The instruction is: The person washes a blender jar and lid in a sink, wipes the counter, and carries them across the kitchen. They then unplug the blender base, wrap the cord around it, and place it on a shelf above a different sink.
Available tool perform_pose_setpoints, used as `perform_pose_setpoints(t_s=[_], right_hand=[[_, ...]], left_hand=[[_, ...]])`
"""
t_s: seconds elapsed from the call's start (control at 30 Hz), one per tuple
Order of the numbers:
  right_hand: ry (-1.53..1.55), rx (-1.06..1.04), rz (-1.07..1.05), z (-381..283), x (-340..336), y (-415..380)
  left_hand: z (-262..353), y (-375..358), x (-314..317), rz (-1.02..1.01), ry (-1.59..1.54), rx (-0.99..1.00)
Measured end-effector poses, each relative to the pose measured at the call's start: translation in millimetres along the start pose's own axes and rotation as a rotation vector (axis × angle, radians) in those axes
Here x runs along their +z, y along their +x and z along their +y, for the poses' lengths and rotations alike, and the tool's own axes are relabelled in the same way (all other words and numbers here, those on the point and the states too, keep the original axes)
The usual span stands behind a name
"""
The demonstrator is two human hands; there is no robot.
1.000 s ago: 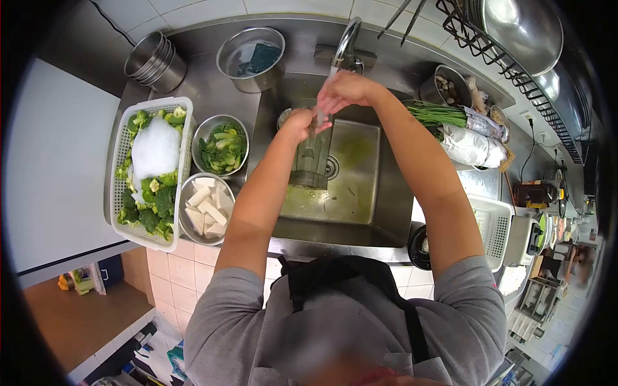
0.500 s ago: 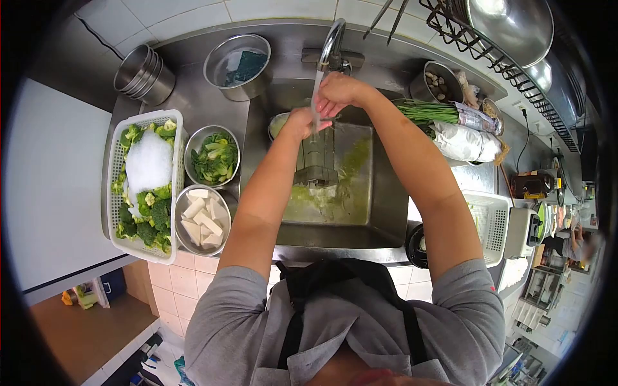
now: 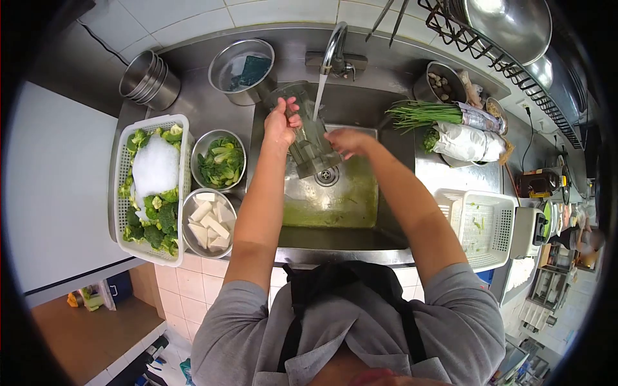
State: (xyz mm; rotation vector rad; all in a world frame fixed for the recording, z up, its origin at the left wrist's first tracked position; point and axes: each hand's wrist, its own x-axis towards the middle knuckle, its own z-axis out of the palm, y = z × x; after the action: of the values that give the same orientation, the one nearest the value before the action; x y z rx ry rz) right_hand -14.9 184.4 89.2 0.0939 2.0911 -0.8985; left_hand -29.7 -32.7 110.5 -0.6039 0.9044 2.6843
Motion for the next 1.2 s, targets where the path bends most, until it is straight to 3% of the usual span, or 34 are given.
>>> perform_pose_setpoints(t_s=[0.07,0.3,0.37,0.67,0.77,0.9,1.0,1.2], right_hand=[[0.476,-0.251,0.069,26,31,18],[0.434,-0.366,0.3,20,58,5],[0.51,-0.268,0.458,2,54,-22],[0.761,-0.286,0.435,31,58,21],[0.726,-0.363,0.479,41,62,31],[0.74,-0.333,0.433,44,64,38],[0.64,-0.304,0.534,44,66,37],[0.768,-0.245,0.355,26,55,9]], left_hand=[[5,-8,-1,0.005,-0.073,0.03],[8,-25,-1,-0.078,-0.099,0.062],[9,-26,2,-0.096,-0.094,0.067],[-1,-28,8,-0.099,-0.052,0.034],[-4,-28,9,-0.098,-0.037,0.05],[-3,-30,8,-0.094,-0.029,0.041],[-3,-32,8,-0.106,-0.037,0.038],[-3,-35,3,-0.108,-0.034,0.047]])
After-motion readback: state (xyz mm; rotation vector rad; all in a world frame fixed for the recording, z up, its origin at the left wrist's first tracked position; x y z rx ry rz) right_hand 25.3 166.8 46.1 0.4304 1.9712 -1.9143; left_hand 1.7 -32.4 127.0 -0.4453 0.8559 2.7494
